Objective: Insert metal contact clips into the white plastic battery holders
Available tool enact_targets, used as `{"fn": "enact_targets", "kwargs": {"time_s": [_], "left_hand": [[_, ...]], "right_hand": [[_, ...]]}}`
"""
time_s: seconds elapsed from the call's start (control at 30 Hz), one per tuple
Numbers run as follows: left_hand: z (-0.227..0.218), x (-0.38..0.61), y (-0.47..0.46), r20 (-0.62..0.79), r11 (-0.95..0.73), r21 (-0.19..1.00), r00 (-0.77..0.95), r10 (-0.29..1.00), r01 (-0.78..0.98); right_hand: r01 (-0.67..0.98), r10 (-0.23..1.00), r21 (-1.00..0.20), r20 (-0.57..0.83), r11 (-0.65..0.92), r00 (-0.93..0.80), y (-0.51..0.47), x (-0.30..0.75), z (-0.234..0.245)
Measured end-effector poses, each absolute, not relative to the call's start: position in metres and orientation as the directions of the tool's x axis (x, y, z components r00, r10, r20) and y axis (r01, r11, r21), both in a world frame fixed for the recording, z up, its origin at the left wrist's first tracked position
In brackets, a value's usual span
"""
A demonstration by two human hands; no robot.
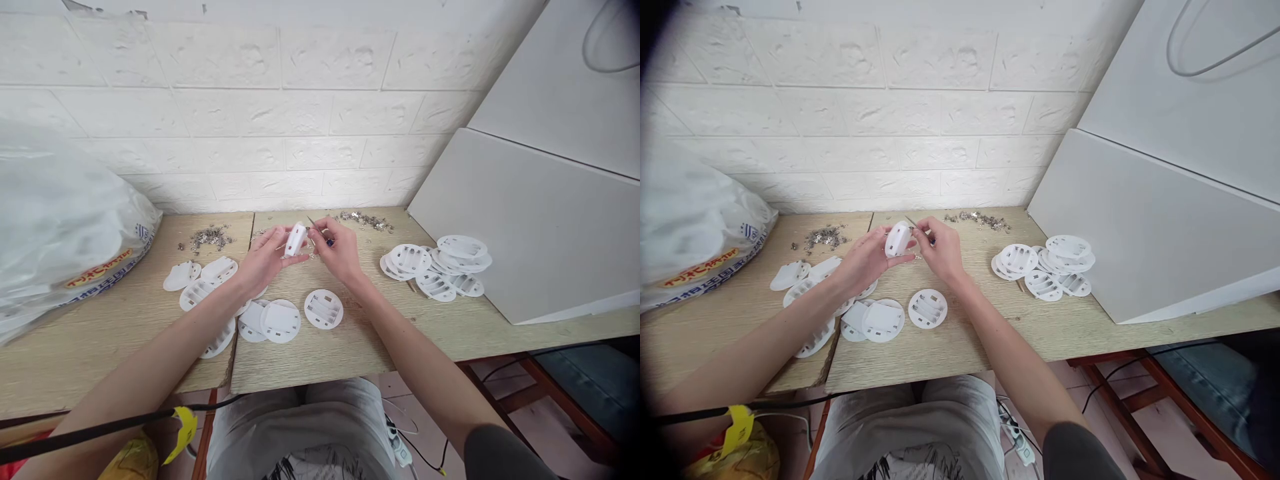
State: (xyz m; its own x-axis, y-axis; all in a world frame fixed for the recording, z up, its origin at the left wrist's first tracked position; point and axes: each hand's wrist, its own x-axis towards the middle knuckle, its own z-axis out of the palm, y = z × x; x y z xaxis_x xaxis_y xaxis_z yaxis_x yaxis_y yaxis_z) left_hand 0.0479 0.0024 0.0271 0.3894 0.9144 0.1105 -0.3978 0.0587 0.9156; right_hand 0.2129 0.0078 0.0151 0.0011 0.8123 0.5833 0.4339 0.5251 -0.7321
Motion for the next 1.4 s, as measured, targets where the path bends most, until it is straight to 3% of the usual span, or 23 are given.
{"fn": "enact_targets", "kwargs": {"time_s": [0.13, 0.3, 0.53, 0.67, 0.77, 0.9, 1.07, 1.23, 1.4], "left_hand": [[0.028, 0.044, 0.005, 0.013, 0.220, 0.878, 0.483, 0.876, -0.424], [0.029, 0.044, 0.007, -0.064, 0.285, 0.832, 0.429, 0.901, -0.476], [0.032, 0.046, 0.004, -0.141, 0.463, 0.717, 0.541, 0.829, -0.522], [0.034, 0.042, 0.005, -0.138, 0.494, 0.684, 0.570, 0.810, -0.537], [0.033, 0.043, 0.007, -0.115, 0.364, 0.773, 0.450, 0.885, -0.519], [0.025, 0.047, 0.007, -0.021, 0.113, 0.928, 0.251, 0.968, -0.356], [0.021, 0.048, 0.006, 0.010, 0.008, 0.969, 0.071, 0.997, -0.249], [0.023, 0.050, 0.002, 0.085, -0.076, 0.979, 0.039, 0.996, -0.191], [0.027, 0.053, -0.001, 0.097, -0.065, 0.962, 0.110, 0.989, -0.264]], "right_hand": [[0.410, 0.780, -0.703, 0.624, 0.581, -0.036, 0.006, 0.211, 0.015], [0.376, 0.747, -0.690, 0.665, 0.618, -0.008, 0.004, 0.209, 0.015], [0.491, 0.452, -0.345, 0.884, 0.800, -0.116, 0.001, 0.208, 0.010], [0.534, 0.371, -0.252, 0.920, 0.807, -0.125, -0.003, 0.211, 0.013], [0.526, 0.414, -0.318, 0.908, 0.789, -0.072, -0.005, 0.210, 0.017], [0.407, 0.609, -0.560, 0.793, 0.721, 0.014, -0.006, 0.205, 0.021], [0.339, 0.756, -0.720, 0.653, 0.605, 0.037, -0.002, 0.204, 0.022], [0.320, 0.831, -0.794, 0.555, 0.517, 0.037, 0.004, 0.207, 0.019], [0.244, 0.915, -0.901, 0.391, 0.359, 0.099, 0.006, 0.209, 0.018]]}}
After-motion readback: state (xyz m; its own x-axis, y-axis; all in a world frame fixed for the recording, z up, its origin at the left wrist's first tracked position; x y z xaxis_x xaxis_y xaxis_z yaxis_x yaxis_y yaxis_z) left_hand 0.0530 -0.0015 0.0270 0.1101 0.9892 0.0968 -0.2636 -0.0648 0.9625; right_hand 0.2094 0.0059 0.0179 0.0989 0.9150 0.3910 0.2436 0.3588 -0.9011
